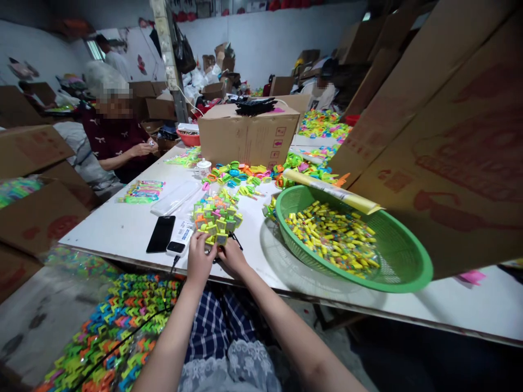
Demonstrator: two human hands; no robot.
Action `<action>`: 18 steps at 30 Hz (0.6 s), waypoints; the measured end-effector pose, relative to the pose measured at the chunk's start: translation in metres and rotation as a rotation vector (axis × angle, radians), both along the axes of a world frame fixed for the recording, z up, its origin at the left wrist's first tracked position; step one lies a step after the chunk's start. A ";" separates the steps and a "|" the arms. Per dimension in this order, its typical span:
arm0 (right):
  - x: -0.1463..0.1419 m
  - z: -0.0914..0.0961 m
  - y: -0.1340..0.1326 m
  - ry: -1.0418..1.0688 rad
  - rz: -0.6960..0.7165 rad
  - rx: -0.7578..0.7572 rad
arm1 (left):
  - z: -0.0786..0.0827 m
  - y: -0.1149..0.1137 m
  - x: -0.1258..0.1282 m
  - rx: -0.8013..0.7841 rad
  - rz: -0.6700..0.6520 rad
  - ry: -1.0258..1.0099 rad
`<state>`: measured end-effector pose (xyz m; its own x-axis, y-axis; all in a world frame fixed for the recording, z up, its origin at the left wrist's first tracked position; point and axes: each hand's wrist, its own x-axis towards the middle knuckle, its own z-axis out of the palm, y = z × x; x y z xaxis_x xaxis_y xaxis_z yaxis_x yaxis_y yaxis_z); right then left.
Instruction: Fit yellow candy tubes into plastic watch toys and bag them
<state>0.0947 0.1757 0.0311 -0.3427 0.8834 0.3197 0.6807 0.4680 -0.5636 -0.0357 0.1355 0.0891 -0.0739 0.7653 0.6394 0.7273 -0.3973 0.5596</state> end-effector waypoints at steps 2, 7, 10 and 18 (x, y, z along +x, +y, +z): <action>0.000 0.000 0.000 -0.005 0.001 0.007 | 0.000 -0.001 0.003 0.007 -0.006 -0.017; 0.000 0.000 -0.001 0.002 0.013 0.012 | 0.000 -0.004 0.005 -0.008 -0.008 -0.056; 0.000 0.000 -0.001 0.008 0.014 0.010 | 0.000 -0.004 0.004 -0.009 -0.005 -0.066; -0.002 -0.001 0.001 0.008 -0.014 0.017 | -0.001 0.002 -0.004 0.014 0.014 -0.010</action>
<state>0.0931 0.1769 0.0297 -0.3282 0.8823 0.3375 0.6826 0.4685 -0.5608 -0.0397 0.1378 0.0876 -0.0913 0.7550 0.6493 0.7273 -0.3948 0.5613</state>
